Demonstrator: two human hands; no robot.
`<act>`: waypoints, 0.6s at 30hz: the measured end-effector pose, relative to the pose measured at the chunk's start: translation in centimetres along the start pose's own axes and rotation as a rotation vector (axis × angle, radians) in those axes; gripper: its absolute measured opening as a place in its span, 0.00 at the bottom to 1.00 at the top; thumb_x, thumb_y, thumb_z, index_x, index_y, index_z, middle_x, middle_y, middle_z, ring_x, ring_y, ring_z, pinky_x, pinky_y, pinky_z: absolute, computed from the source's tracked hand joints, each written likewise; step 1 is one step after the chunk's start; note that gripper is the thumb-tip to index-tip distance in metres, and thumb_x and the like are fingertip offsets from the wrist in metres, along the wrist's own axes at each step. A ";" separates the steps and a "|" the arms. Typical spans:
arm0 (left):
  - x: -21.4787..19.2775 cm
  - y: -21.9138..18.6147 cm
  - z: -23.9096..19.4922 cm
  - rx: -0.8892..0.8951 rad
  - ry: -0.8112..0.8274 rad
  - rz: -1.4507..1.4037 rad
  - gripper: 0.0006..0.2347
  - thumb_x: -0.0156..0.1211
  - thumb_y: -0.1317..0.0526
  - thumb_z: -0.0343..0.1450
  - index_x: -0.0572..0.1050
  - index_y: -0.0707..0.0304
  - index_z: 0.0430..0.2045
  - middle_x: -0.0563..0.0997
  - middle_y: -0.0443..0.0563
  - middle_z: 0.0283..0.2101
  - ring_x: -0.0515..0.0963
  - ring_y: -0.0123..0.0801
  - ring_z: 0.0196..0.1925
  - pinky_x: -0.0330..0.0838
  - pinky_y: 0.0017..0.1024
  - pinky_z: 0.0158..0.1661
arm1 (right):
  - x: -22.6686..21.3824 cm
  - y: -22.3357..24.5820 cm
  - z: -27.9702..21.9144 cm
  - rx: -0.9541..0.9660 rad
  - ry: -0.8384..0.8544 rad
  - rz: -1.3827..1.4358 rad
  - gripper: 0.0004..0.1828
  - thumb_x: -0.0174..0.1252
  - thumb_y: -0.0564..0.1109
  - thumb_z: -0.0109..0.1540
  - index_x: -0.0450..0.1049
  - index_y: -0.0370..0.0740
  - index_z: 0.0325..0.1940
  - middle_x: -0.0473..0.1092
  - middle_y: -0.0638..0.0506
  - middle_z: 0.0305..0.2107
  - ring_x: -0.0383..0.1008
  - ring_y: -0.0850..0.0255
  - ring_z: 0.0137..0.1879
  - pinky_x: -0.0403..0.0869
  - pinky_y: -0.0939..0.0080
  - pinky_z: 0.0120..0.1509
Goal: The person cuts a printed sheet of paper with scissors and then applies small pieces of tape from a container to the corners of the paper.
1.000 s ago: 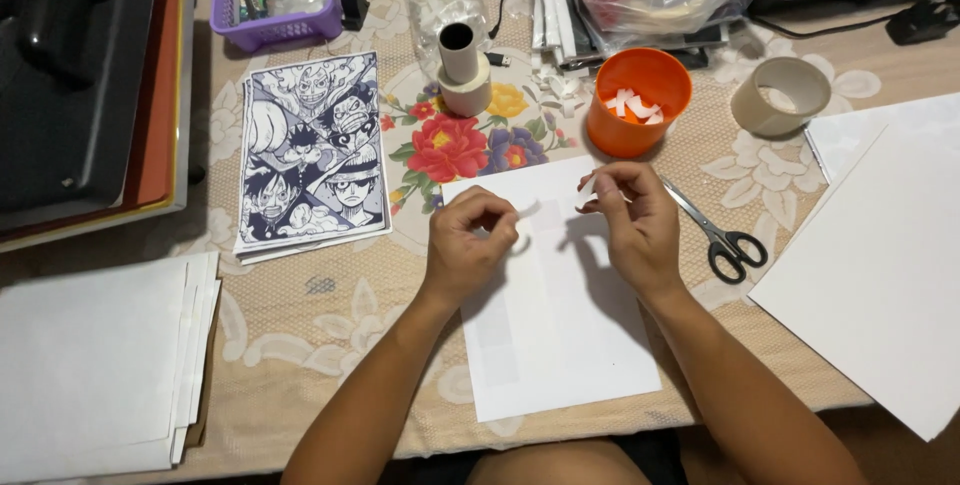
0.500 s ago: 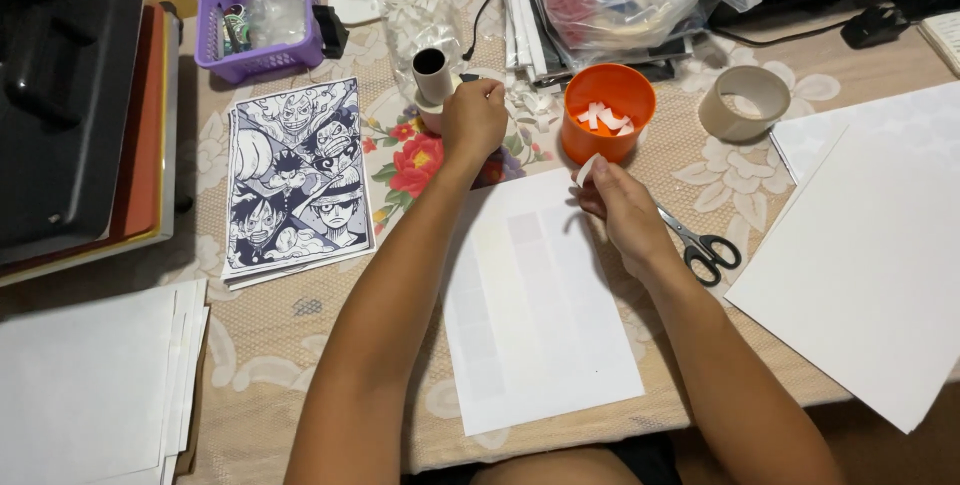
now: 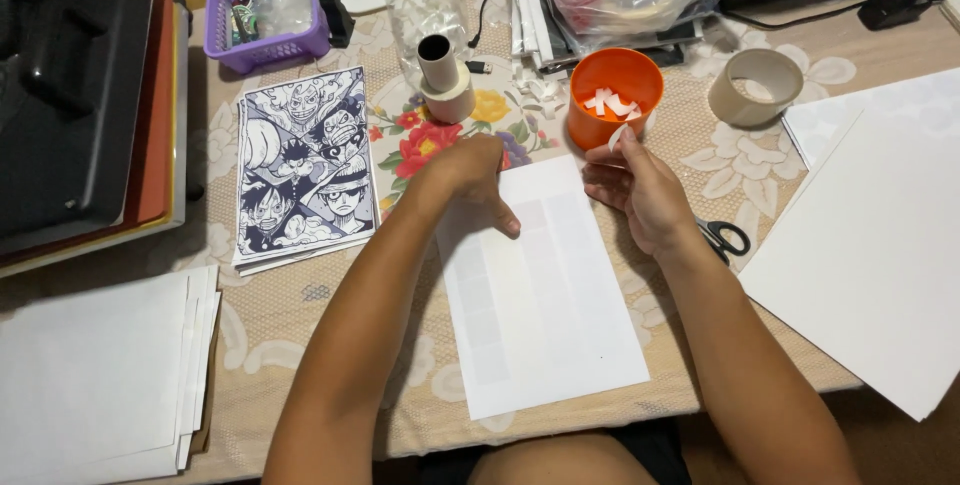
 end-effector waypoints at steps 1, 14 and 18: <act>0.1 -0.4 -0.2 -0.012 -0.018 0.051 0.45 0.98 0.43 0.45 0.83 0.66 0.54 0.86 0.64 0.58 0.83 0.61 0.68 0.76 0.56 0.66 | 0.0 0.1 -0.1 0.001 0.004 -0.001 0.35 0.48 0.70 0.80 0.82 0.36 0.56 0.77 0.47 0.52 0.80 0.55 0.60 0.85 0.45 0.69; 0.3 -1.2 -0.4 -0.023 -0.096 -0.002 0.54 1.01 0.49 0.42 0.77 0.79 0.62 0.82 0.76 0.61 0.76 0.70 0.71 0.65 0.59 0.73 | -0.2 0.1 0.0 -0.007 0.044 -0.033 0.34 0.47 0.68 0.81 0.81 0.34 0.59 0.75 0.45 0.54 0.79 0.52 0.63 0.83 0.44 0.72; -0.6 -1.1 -2.6 -0.008 -0.110 -0.028 0.52 1.01 0.50 0.42 0.75 0.76 0.61 0.84 0.76 0.59 0.78 0.71 0.69 0.63 0.61 0.73 | -0.3 -0.1 0.1 -0.013 0.033 -0.040 0.34 0.48 0.68 0.80 0.80 0.34 0.61 0.75 0.45 0.56 0.78 0.52 0.65 0.82 0.45 0.74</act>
Point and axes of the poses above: each hand's wrist, its own z-axis towards the middle knuckle, its own x-axis out of the palm, y = z × x, the point moved 3 cm from there along z, towards the middle knuckle
